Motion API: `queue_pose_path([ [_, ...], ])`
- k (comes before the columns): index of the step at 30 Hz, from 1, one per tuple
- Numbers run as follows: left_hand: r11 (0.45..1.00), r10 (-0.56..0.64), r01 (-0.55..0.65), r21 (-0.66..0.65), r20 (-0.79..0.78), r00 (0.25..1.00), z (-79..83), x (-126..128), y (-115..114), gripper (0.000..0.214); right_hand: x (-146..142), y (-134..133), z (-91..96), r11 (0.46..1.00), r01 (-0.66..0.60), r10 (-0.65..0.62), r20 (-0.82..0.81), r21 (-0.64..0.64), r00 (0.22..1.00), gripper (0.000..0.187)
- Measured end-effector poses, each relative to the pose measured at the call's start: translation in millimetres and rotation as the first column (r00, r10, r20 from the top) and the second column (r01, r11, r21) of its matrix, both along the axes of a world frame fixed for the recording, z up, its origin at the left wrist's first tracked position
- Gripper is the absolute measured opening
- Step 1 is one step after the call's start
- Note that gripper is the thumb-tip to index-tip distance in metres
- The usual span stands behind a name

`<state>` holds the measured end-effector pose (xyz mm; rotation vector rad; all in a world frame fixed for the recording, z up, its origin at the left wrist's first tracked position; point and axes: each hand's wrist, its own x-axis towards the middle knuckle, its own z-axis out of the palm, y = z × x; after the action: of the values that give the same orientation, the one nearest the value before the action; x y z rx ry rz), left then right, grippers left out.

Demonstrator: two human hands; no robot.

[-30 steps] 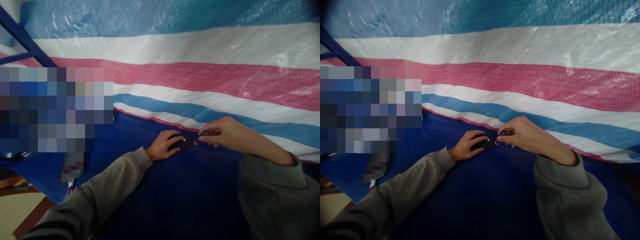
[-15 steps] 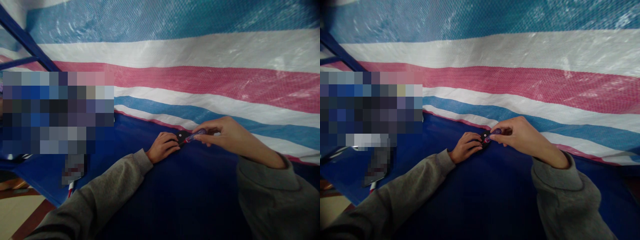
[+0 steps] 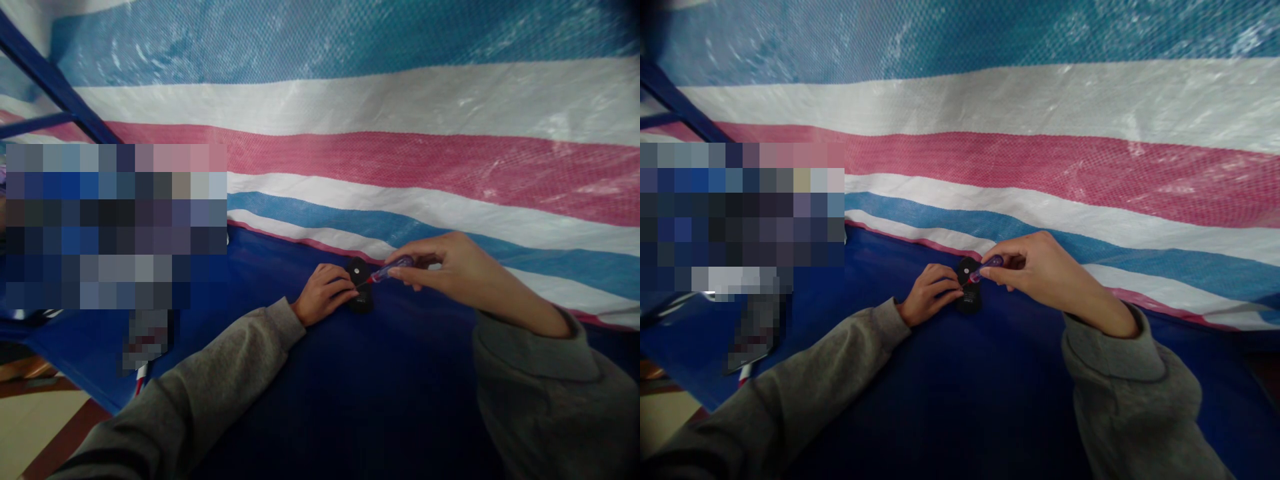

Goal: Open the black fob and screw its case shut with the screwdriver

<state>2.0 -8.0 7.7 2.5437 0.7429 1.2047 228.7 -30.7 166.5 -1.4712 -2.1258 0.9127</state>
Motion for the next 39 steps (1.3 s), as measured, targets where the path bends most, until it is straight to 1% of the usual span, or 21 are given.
queue_pose_path([
  [16, 1.0, -0.01, 0.01, 0.013, 0.034, 0.999, -0.3, -0.6, -0.1, 0.017, 1.2, -0.1, 1.6, 1.0, -0.001, 0.002, 0.026, -0.005, 1.0, 0.031],
  [30, 1.0, 0.007, -0.007, -0.005, 0.045, 0.999, 1.3, -1.0, -0.8, 0.02, -2.9, -0.3, 1.4, 1.0, -0.023, 0.022, 0.042, 0.014, 0.999, 0.028],
  [39, 1.0, 0.021, -0.021, -0.022, 0.017, 1.0, 1.0, -0.6, -0.3, 0.023, -7.0, 0.1, 1.0, 0.999, -0.032, 0.031, 0.041, 0.027, 0.999, 0.027],
])
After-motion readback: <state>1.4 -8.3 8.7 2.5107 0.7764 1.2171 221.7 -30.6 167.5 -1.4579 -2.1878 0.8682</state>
